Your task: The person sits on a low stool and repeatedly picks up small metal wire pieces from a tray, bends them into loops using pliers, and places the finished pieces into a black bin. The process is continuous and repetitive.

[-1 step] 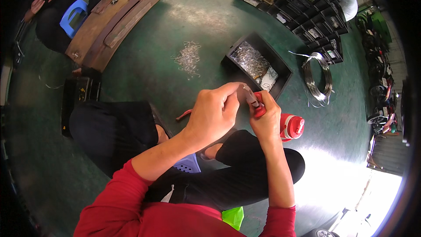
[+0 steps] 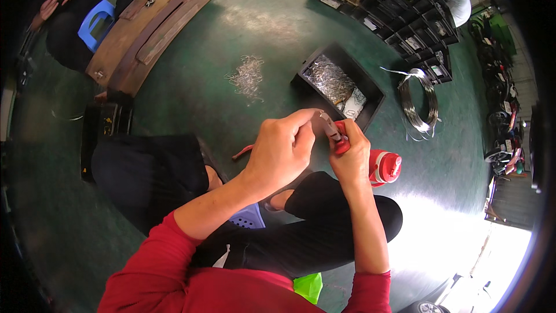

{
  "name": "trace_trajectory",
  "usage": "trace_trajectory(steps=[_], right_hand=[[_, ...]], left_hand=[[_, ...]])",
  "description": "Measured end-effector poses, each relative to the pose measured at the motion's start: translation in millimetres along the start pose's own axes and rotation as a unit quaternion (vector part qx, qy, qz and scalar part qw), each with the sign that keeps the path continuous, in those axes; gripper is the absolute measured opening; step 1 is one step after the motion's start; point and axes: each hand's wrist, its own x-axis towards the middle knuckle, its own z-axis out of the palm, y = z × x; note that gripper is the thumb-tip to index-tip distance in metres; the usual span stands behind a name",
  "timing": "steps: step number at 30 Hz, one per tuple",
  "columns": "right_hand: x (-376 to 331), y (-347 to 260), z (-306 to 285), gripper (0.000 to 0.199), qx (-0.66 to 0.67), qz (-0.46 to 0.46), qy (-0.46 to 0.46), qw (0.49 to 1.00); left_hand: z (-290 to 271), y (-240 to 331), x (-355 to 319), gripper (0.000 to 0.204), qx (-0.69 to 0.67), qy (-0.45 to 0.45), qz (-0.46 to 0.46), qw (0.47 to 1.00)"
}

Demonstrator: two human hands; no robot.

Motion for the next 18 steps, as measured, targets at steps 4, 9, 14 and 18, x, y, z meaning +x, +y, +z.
trace_trajectory(steps=[4,9,14,18], right_hand=[[0.2,3.7,3.7,0.031,-0.019,-0.003,0.027,0.999],[3.2,11.4,-5.7,0.027,0.029,-0.015,-0.004,0.999],[11.5,12.1,-9.4,0.035,-0.03,0.004,-0.047,0.998],[6.4,19.3,-13.7,0.033,-0.001,0.098,-0.147,0.984]], left_hand=[[6.9,-3.9,1.1,0.026,-0.03,0.021,-0.004,0.999],[-2.9,-8.1,18.9,0.03,-0.073,-0.056,-0.07,0.993],[-16.4,-26.1,45.9,0.029,0.088,-0.079,-0.019,0.993],[-20.1,-53.0,59.9,0.027,0.194,-0.051,0.192,0.961]])
